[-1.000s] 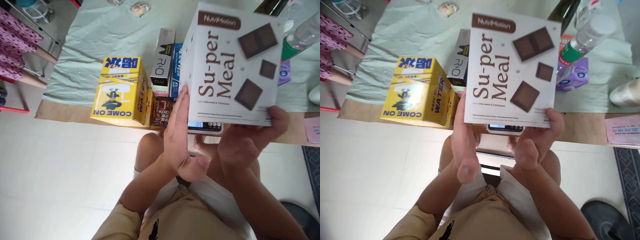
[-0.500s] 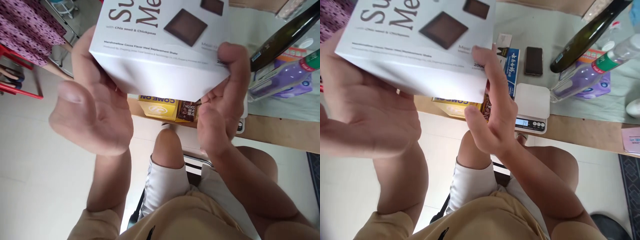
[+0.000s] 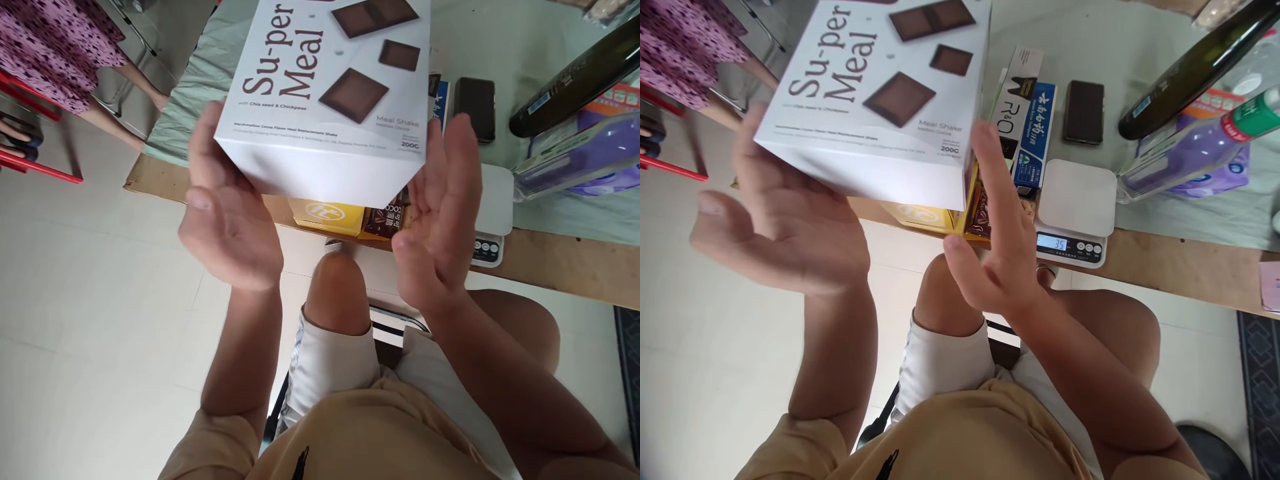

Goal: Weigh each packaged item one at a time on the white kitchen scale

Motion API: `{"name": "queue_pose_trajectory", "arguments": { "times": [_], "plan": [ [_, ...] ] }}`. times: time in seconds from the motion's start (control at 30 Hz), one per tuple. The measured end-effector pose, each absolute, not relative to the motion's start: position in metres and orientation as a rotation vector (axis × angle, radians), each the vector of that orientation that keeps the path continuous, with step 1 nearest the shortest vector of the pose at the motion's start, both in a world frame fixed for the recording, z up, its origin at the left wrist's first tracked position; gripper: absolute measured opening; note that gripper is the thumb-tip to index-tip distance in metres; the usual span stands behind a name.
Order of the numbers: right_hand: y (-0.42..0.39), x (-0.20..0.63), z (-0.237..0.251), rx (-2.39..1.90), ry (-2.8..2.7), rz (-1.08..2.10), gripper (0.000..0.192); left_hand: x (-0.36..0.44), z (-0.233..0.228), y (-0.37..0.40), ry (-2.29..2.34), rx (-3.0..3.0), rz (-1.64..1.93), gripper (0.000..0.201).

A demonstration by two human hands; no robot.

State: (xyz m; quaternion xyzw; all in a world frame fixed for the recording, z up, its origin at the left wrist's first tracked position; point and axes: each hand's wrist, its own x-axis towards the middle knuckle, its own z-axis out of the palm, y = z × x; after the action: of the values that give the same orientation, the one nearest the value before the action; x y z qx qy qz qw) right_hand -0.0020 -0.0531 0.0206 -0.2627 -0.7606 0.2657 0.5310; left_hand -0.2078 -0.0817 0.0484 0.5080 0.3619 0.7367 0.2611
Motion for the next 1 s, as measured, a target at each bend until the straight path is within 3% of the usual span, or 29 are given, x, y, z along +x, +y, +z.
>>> {"name": "queue_pose_trajectory", "arguments": {
  "times": [0.1,0.23,0.3,0.47,0.77,1.0],
  "plan": [
    [-0.074,0.035,0.006,-0.552,-1.735,0.602,0.08,-0.19,0.046,-0.09,1.117,1.393,2.319,0.047],
    [-0.118,0.104,-0.032,-0.944,-1.357,0.621,0.063,-0.164,0.036,-0.097,1.026,1.391,2.768,0.032],
    [-0.139,0.139,-0.049,-1.073,-1.228,0.593,0.057,-0.141,0.028,-0.099,0.953,1.507,2.825,0.031],
    [-0.181,0.216,-0.053,-1.297,-1.031,0.518,0.054,-0.039,0.009,-0.111,0.986,1.65,2.31,0.028],
    [-0.178,0.365,-0.034,-1.51,-0.625,0.141,0.053,0.175,-0.016,-0.095,0.503,1.855,1.317,0.025],
    [-0.133,0.479,-0.04,-1.577,-0.368,0.029,0.057,0.303,-0.037,-0.064,0.526,1.84,0.938,0.058]
  ]
}}
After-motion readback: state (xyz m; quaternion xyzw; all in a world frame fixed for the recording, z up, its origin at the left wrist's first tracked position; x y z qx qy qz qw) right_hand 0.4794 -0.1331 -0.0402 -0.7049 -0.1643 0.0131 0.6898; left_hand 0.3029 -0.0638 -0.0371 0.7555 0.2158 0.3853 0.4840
